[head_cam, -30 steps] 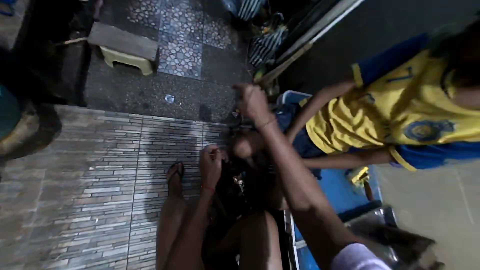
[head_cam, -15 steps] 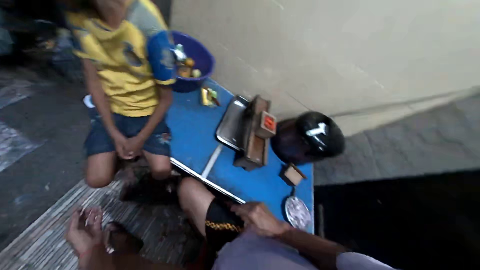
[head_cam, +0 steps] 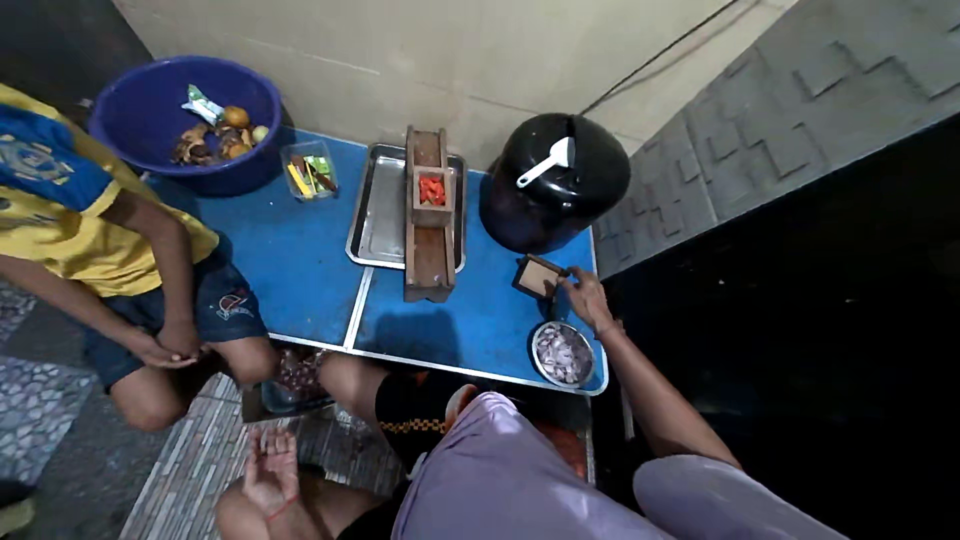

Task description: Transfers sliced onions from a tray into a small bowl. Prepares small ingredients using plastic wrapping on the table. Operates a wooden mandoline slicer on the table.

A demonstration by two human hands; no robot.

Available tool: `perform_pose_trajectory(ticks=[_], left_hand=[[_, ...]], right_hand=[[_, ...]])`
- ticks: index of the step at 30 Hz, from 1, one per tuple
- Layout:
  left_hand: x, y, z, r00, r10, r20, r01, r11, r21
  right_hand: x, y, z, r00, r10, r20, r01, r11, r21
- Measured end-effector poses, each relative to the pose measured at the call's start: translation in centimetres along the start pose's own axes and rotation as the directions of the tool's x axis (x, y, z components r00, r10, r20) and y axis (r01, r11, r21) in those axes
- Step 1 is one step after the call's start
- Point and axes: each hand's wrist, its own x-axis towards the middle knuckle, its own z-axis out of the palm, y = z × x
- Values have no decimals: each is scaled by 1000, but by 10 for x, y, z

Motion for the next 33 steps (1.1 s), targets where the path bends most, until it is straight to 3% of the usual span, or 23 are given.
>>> perform_pose_trajectory(ticks=[4, 7, 13, 16, 20, 26, 27, 31, 33], left_hand=[[-17, -15, 6, 999, -34, 17, 34, 999, -18], [-22, -25, 11, 999, -50, 0, 50, 999, -7], [-27, -34, 26, 994, -93, -59, 96, 993, 63], [-27, -36, 31, 991, -110, -72, 116, 990, 84], [-25, -40, 30, 991, -117, -68, 124, 987, 105], [-33, -47, 44, 993, -118, -11, 118, 969, 216], [-37, -50, 50, 992, -124, 22, 114, 956, 271], [-46, -66, 68, 969, -163, 188, 85, 927, 366], [-50, -72, 82, 947, -177, 269, 56, 913, 404]], right_hand=[[58, 17, 17, 995, 61, 78, -66, 996, 64], [74, 13, 21, 985, 87, 151, -99, 992, 76], [43, -7, 23, 977, -92, 190, 79, 994, 73], [26, -11, 31, 963, -227, 143, 222, 974, 45], [-1, -22, 47, 881, -469, 62, 472, 867, -157], [-45, -17, 81, 694, -718, -51, 662, 664, -346], [-51, -17, 86, 689, -724, -28, 667, 649, -366], [-62, -21, 94, 799, -568, 198, 601, 744, -292], [-60, -29, 88, 833, -509, 218, 552, 790, -267]])
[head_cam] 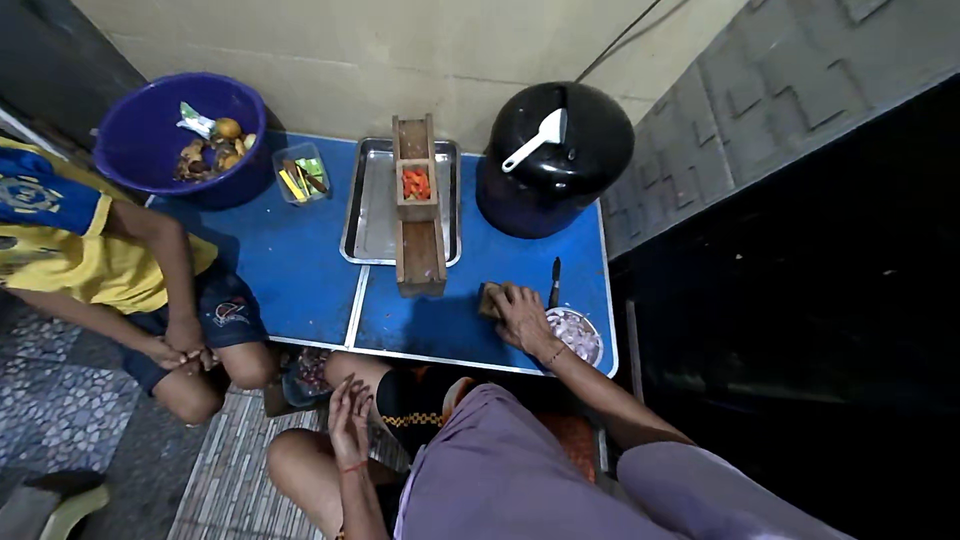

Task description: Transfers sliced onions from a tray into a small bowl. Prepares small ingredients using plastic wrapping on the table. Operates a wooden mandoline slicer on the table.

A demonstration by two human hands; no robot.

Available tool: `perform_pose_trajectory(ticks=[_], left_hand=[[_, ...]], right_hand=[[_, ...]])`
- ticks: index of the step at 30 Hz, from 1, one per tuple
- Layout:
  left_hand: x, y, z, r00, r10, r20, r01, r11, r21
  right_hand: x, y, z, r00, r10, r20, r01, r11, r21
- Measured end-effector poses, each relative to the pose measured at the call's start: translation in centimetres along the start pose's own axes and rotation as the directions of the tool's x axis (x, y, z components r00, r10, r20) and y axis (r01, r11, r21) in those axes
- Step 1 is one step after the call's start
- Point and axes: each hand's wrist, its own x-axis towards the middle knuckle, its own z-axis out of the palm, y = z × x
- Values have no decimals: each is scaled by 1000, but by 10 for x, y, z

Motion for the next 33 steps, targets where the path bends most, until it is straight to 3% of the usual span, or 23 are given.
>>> perform_pose_trajectory(ticks=[5, 7, 10, 13, 15, 18, 21, 23, 25, 28, 31, 33], left_hand=[[-14, 13, 60, 975, 2, 224, -35, 989, 143], [-19, 13, 78, 944, -20, 330, -27, 990, 135], [-26, 5, 93, 913, -84, 400, 31, 990, 137], [-28, 4, 110, 894, -136, 427, 30, 969, 246], [-26, 7, 127, 858, -132, 496, -59, 934, 352], [-15, 14, 158, 790, -76, 608, -316, 800, 510], [-8, 32, 182, 649, -91, 755, -540, 645, 541], [-8, 48, 193, 563, -176, 807, -578, 614, 537], [-8, 54, 197, 523, -230, 821, -595, 592, 544], [-14, 61, 202, 578, -275, 769, -597, 501, 627], [-14, 58, 196, 664, -211, 717, -564, 488, 666], [-11, 49, 184, 719, -136, 682, -548, 492, 676]], right_hand=[[11, 1, -15, 983, 118, 143, -125, 991, 44], [8, 2, -24, 974, 199, 110, -212, 970, 120], [-2, 16, -35, 931, 364, 24, -340, 842, 419], [-8, 22, -49, 891, 451, 57, -393, 700, 596], [-17, 0, -64, 917, 379, 126, -376, 713, 592], [-26, -41, -78, 973, 94, 211, -180, 883, 434], [-30, -68, -87, 941, -142, 308, 38, 946, 321], [-29, -68, -86, 915, -245, 321, 133, 933, 333], [-27, -65, -86, 895, -315, 316, 201, 917, 345], [-25, -61, -87, 873, -380, 304, 263, 894, 362], [-20, -46, -105, 901, -285, 326, 55, 823, 566], [-10, 4, -92, 964, -119, 238, -77, 731, 678]])
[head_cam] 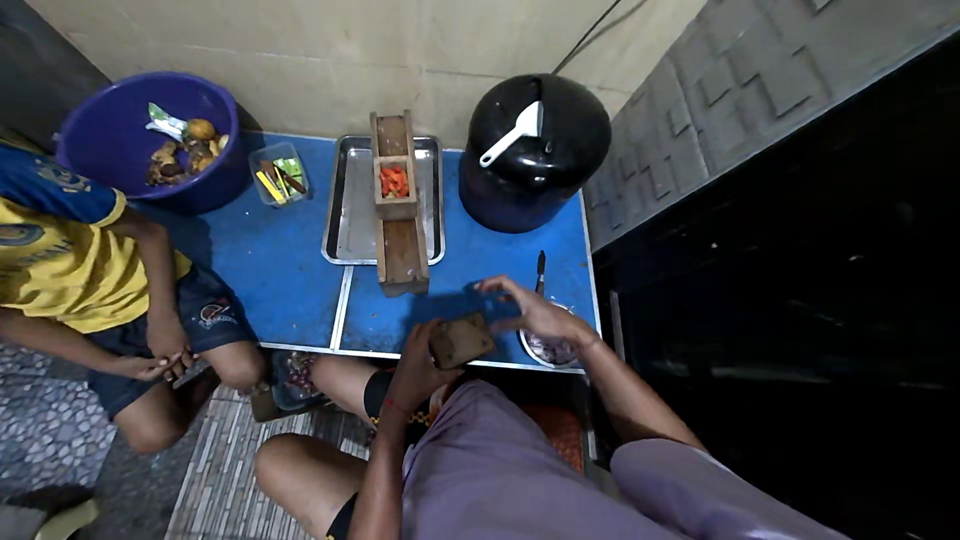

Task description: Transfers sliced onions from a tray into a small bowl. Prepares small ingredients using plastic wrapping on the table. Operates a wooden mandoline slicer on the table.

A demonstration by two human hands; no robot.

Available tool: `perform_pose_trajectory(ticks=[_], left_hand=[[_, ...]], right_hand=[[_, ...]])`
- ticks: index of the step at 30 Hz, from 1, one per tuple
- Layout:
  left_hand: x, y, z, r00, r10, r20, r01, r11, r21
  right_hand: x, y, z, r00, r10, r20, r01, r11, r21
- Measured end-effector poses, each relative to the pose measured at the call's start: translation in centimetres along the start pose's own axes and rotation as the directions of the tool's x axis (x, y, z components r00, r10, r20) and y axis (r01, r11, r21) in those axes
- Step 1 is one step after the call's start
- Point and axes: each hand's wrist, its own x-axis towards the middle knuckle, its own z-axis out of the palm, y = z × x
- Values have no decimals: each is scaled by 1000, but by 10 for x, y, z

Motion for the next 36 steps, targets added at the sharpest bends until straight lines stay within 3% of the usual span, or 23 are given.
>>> perform_pose_trajectory(ticks=[1, 3, 4, 6, 11, 16, 21, 25, 31, 36], left_hand=[[-3, -6, 1, 999, -15, -45, 15, 1000, -2], [-8, -14, 0, 991, -35, -127, 34, 999, -10], [-10, -16, -1, 986, -48, -157, 44, 999, -27], [-15, -16, -3, 979, -91, -184, 78, 994, -75], [-19, -23, -4, 971, -124, -204, 93, 983, -156], [-21, -27, -1, 971, -135, -199, 89, 970, -227], [-22, -24, -1, 965, -175, -196, 126, 962, -241], [-22, -21, 2, 967, -190, -168, 144, 957, -252], [-23, -14, 1, 969, -197, -150, 168, 969, -183], [-22, -13, 2, 973, -125, -194, 84, 975, -207]], right_hand=[[7, 31, -11, 986, 89, -143, -95, 995, -36], [19, 82, -25, 854, 332, -401, -431, 883, -186], [23, 99, -30, 776, 433, -459, -571, 791, -218], [28, 118, -36, 683, 543, -488, -691, 697, -192], [41, 133, -50, 656, 558, -508, -677, 733, -69], [39, 147, -90, 665, 459, -589, -600, 798, -56], [-3, 152, -99, 817, 506, -278, -570, 783, -251], [-22, 151, -74, 838, 537, -95, -543, 808, -230], [-21, 159, -61, 868, 435, -238, -487, 840, -240], [-21, 131, -65, 814, 407, -415, -541, 791, -286]])
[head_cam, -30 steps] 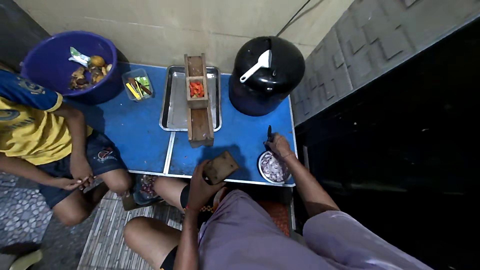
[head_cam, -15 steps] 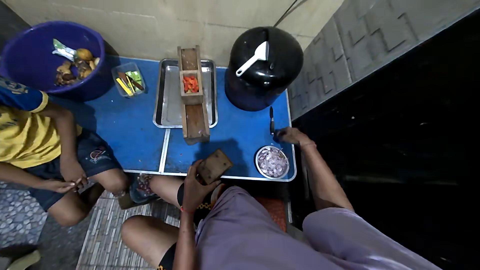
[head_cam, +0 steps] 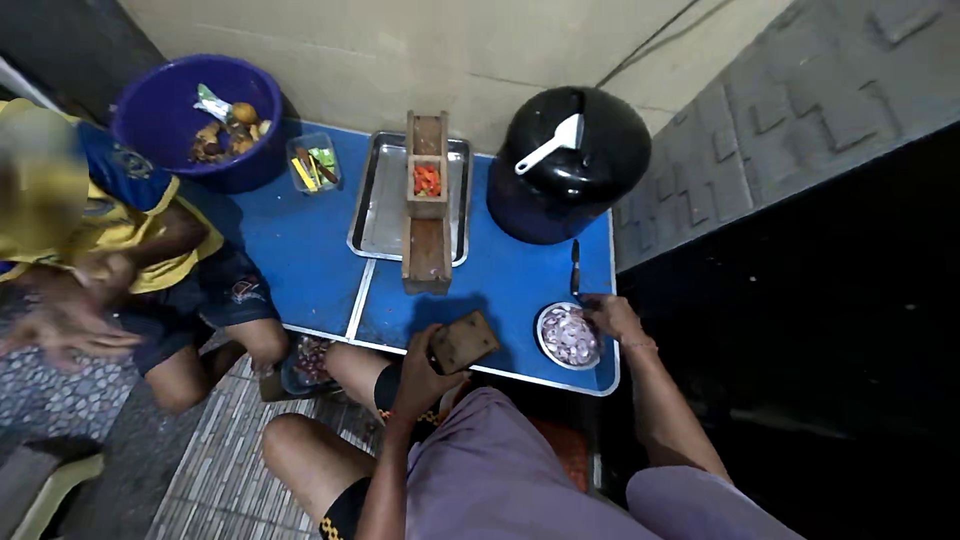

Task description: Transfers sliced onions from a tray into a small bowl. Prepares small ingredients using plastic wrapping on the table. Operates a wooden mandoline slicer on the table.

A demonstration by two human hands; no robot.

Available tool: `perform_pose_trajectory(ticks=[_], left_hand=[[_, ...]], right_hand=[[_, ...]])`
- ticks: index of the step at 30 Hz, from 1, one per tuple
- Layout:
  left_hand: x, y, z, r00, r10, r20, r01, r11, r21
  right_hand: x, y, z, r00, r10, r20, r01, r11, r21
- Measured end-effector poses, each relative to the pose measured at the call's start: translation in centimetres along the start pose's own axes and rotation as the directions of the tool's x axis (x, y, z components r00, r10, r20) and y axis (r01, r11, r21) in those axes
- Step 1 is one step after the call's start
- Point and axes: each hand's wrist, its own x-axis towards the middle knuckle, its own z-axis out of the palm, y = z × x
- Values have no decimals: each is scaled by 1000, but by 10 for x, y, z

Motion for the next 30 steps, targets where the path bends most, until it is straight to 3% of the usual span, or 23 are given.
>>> perform_pose_trajectory(ticks=[5, 8, 9, 11, 14, 16, 18, 20, 24, 27, 30], left_hand=[[6, 5, 4, 999, 25, 28, -24, 999, -32], [8, 13, 3, 997, 37, 66, -36, 999, -17], [9, 15, 3, 996, 46, 77, -46, 999, -2], [13, 19, 1, 993, 67, 102, -68, 998, 11], [21, 23, 0, 977, 83, 195, -97, 994, 60], [25, 27, -2, 964, 107, 244, -130, 988, 81], [26, 28, -7, 954, 140, 265, -163, 984, 66], [25, 27, -13, 948, 191, 253, -203, 979, 22], [22, 27, -20, 944, 233, 232, -203, 968, -146], [15, 28, -25, 959, 241, 150, -204, 952, -229], [-8, 17, -50, 969, 233, -83, -243, 960, -139]], right_hand=[[-17, -35, -16, 978, -63, -201, 45, 994, -96], [-23, -52, -23, 996, 55, -65, -66, 984, -165], [-29, -60, -24, 998, 19, -51, -27, 989, -148], [-44, -79, -27, 976, -212, -57, 212, 977, -9], [-70, -111, -18, 784, -604, 146, 551, 784, 286], [-90, -138, -8, 653, -703, 281, 655, 711, 256], [-102, -157, 0, 619, -726, 299, 751, 658, 45], [-99, -165, 11, 564, -798, 213, 825, 556, -101], [-102, -190, 7, 499, -815, 294, 864, 495, -91], [-94, -215, -3, 546, -748, 377, 826, 555, -96], [-73, -240, -23, 707, -637, 307, 678, 734, -37]])
